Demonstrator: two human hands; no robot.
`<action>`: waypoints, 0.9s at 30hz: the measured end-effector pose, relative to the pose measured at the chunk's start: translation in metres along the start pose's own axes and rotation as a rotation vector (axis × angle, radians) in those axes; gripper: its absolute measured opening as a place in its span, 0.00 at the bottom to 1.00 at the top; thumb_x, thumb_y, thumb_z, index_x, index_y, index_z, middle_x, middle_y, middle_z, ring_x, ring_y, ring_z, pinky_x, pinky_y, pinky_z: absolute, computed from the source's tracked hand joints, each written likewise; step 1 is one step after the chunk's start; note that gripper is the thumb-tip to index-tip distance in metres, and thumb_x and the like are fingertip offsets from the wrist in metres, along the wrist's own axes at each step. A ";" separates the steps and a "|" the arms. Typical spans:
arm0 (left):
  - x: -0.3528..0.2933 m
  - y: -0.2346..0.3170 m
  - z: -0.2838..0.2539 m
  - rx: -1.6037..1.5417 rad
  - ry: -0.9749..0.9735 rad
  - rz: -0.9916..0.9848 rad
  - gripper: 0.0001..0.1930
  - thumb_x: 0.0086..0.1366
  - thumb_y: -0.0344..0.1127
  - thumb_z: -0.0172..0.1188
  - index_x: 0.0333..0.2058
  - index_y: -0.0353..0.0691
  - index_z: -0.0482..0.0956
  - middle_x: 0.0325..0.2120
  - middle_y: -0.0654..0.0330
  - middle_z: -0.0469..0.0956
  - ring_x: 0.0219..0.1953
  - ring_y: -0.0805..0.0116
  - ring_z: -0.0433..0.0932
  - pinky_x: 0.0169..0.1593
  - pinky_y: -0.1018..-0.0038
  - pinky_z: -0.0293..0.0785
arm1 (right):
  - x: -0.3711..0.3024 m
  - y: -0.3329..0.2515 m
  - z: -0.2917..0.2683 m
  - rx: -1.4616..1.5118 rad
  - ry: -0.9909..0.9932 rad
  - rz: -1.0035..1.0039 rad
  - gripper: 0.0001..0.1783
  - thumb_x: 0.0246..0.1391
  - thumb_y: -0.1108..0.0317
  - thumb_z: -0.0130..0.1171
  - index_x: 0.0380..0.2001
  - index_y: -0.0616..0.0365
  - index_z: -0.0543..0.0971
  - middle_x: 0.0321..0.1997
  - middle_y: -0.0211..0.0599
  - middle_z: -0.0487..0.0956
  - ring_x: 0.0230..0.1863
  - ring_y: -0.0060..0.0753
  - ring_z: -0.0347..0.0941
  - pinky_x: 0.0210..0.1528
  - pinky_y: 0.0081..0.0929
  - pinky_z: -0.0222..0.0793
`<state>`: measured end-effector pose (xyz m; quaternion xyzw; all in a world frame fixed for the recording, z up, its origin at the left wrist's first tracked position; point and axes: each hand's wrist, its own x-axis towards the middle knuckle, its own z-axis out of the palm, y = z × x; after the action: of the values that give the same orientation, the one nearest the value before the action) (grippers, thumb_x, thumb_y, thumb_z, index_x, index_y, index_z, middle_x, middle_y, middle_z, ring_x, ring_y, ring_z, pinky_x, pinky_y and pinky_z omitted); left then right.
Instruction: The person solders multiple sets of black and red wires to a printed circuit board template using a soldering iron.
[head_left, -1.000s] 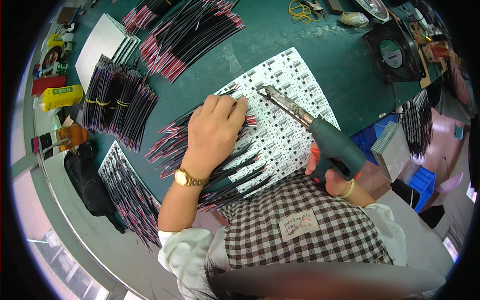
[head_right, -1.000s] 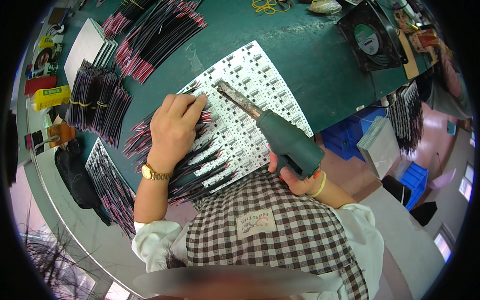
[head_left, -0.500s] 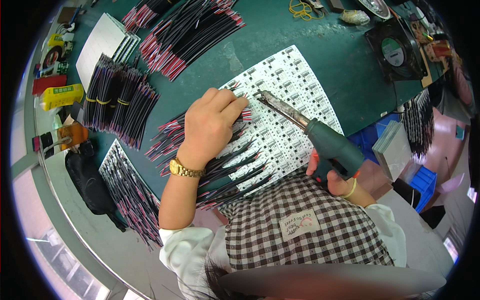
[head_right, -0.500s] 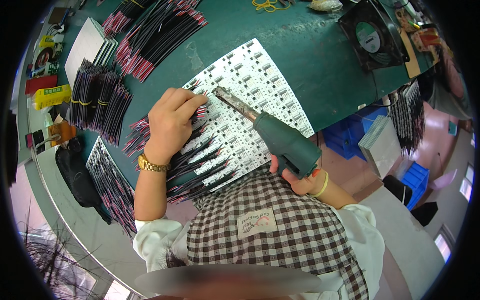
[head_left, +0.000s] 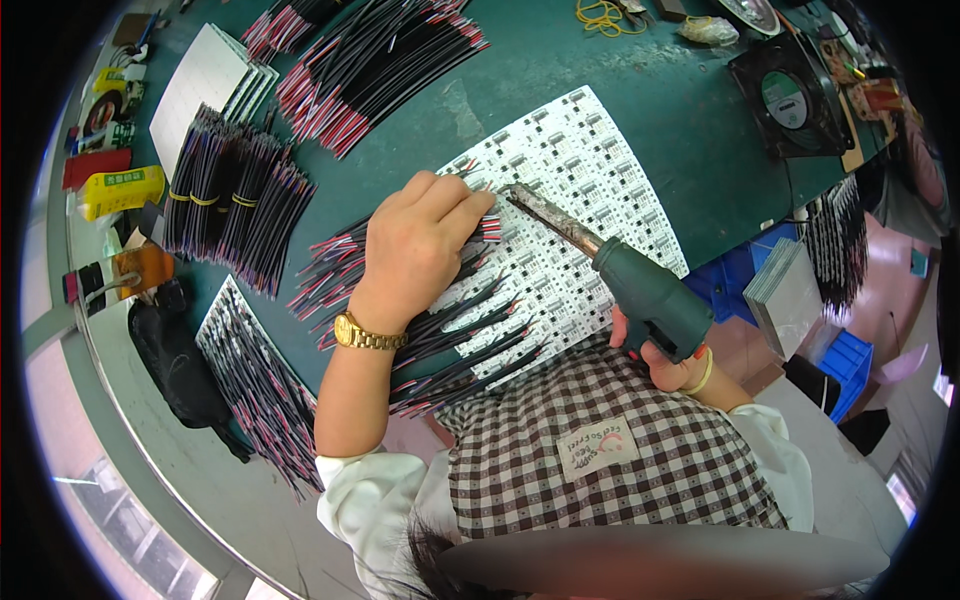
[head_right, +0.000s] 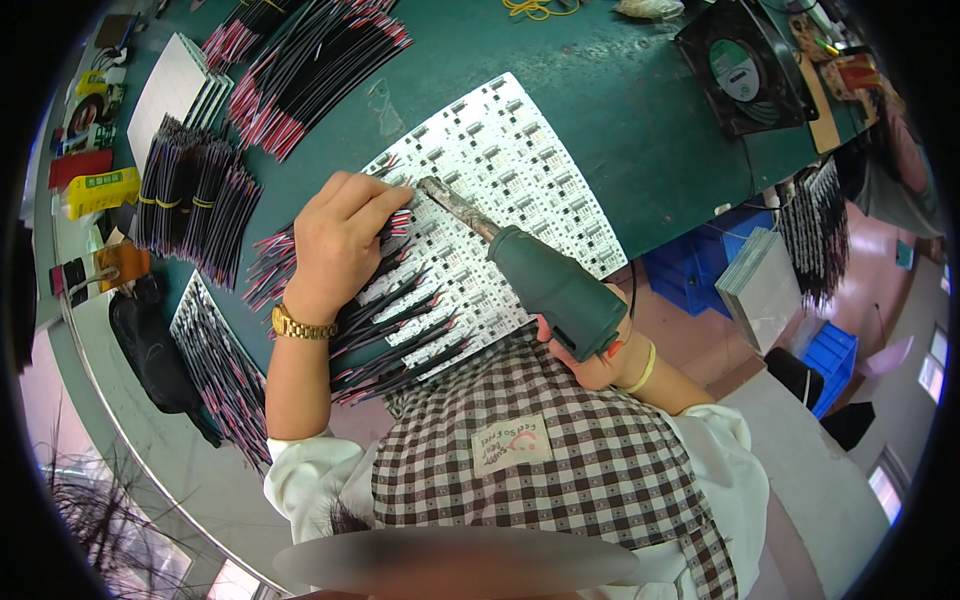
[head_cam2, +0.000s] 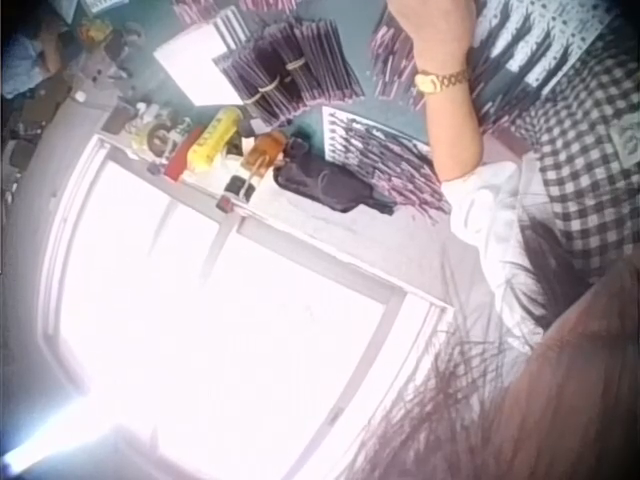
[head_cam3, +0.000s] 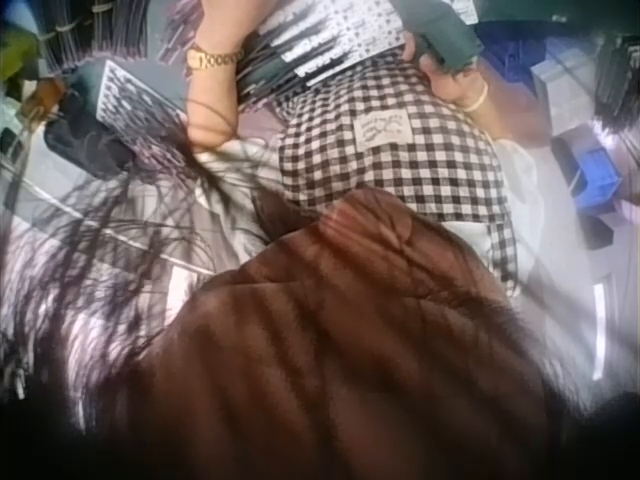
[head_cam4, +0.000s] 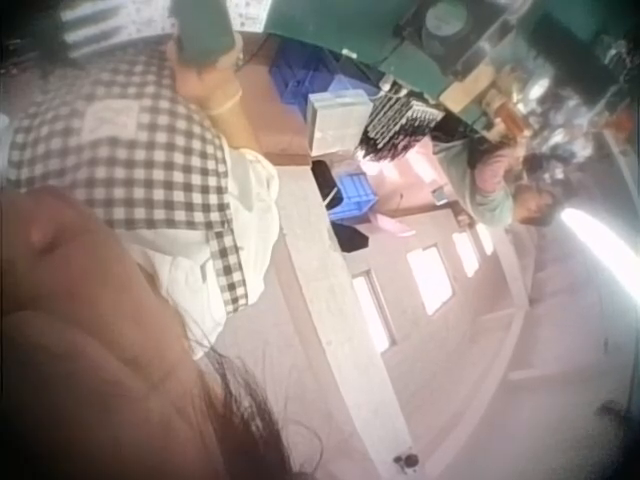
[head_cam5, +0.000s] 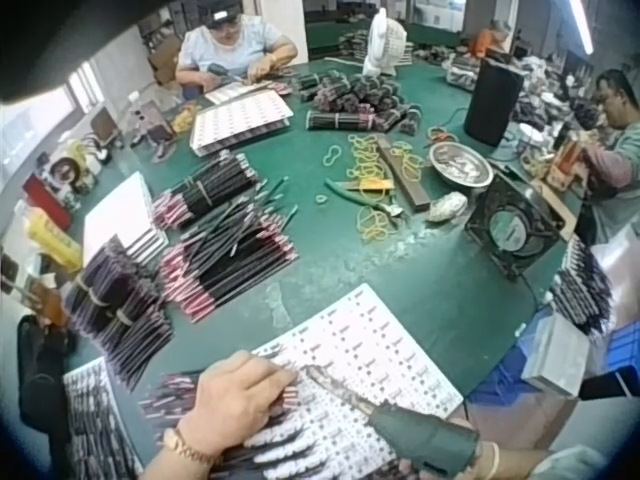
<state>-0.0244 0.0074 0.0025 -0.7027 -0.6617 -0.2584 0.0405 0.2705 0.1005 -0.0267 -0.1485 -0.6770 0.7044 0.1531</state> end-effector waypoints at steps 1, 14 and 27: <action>0.000 0.000 -0.001 0.000 -0.002 0.001 0.13 0.45 0.24 0.57 0.32 0.40 0.81 0.24 0.64 0.71 0.27 0.66 0.71 0.28 0.72 0.70 | -0.003 -0.001 -0.001 0.032 -0.021 0.050 0.23 0.52 0.56 0.56 0.45 0.63 0.71 0.31 0.36 0.75 0.29 0.27 0.71 0.33 0.25 0.68; -0.002 0.003 -0.004 0.027 -0.034 0.000 0.14 0.45 0.24 0.58 0.34 0.40 0.81 0.25 0.64 0.72 0.30 0.66 0.72 0.29 0.73 0.69 | -0.010 0.001 0.008 0.272 0.077 -0.063 0.34 0.56 0.47 0.55 0.55 0.63 0.65 0.35 0.37 0.74 0.33 0.27 0.69 0.38 0.26 0.66; -0.015 0.037 -0.010 -0.101 0.132 -0.227 0.18 0.51 0.19 0.57 0.42 0.37 0.68 0.33 0.56 0.74 0.28 0.62 0.75 0.30 0.72 0.71 | -0.018 0.005 -0.001 0.045 0.097 -0.051 0.38 0.57 0.45 0.53 0.59 0.65 0.62 0.32 0.40 0.73 0.29 0.28 0.71 0.34 0.25 0.69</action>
<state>0.0079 -0.0149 0.0148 -0.6060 -0.7189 -0.3400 0.0191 0.2874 0.0935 -0.0318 -0.1617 -0.6563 0.7074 0.2067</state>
